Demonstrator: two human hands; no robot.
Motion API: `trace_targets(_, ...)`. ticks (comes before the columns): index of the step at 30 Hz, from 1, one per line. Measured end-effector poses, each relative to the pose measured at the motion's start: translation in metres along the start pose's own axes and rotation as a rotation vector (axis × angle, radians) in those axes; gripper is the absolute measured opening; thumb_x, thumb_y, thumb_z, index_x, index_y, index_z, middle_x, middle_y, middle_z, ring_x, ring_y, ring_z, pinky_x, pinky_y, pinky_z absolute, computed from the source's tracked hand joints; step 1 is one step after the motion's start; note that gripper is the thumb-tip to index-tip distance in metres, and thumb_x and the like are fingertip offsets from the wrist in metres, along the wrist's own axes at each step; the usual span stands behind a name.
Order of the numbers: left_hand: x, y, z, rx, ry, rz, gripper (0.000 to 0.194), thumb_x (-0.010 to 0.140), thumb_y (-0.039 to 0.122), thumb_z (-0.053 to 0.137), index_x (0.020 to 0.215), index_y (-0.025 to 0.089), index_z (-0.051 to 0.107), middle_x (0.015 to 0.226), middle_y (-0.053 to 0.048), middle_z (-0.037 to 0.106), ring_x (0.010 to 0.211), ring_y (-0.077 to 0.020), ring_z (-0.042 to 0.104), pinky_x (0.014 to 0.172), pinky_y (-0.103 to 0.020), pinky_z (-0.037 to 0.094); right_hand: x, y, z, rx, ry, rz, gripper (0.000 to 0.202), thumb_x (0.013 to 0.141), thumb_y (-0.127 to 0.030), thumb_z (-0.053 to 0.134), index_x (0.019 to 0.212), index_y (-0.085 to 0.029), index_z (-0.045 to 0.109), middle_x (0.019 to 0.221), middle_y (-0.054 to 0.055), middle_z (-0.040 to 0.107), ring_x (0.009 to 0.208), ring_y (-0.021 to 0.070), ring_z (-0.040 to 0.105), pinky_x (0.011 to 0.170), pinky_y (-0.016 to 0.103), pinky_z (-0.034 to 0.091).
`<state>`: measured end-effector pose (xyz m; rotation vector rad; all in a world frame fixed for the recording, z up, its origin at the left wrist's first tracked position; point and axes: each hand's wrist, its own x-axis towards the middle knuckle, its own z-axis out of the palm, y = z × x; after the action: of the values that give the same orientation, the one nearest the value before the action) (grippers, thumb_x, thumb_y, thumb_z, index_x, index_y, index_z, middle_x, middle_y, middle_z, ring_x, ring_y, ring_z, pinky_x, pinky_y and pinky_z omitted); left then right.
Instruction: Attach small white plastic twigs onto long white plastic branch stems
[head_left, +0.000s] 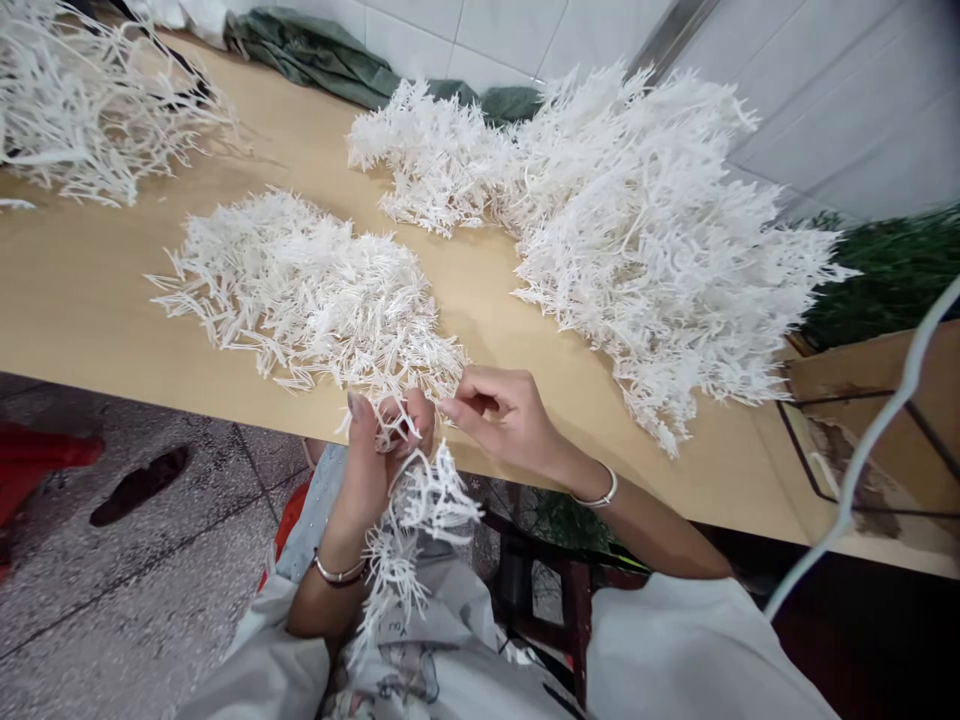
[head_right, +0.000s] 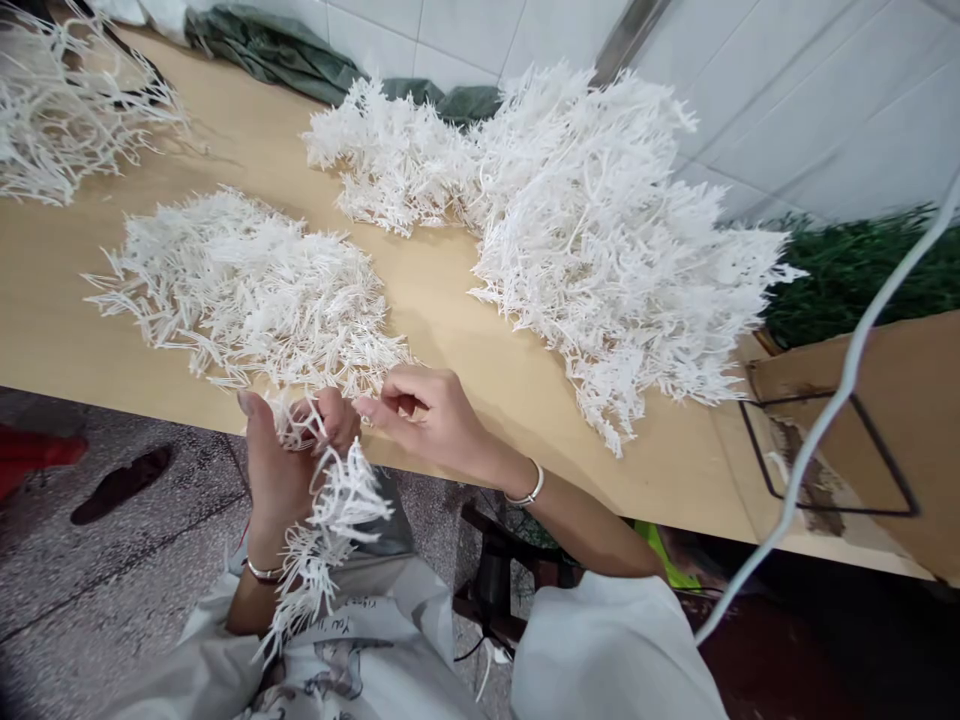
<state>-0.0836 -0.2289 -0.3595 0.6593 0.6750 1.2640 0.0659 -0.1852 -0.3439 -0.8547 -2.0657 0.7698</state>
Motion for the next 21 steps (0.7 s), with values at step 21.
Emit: trace_targets(21, -0.003, -0.027, -0.012, 0.247, 0.088, 0.001, 0.073, 0.066, 0.089, 0.031, 0.064, 0.021, 0.057, 0.048, -0.003, 0.045, 0.05, -0.0192, 0.046, 0.045, -0.031, 0.032, -0.001, -0.011, -0.003, 0.196, -0.052, -0.207, 0.013, 0.09, -0.021, 0.051, 0.087, -0.017, 0.063, 0.087, 0.006, 0.061, 0.083, 0.014, 0.059, 0.075, 0.032, 0.051)
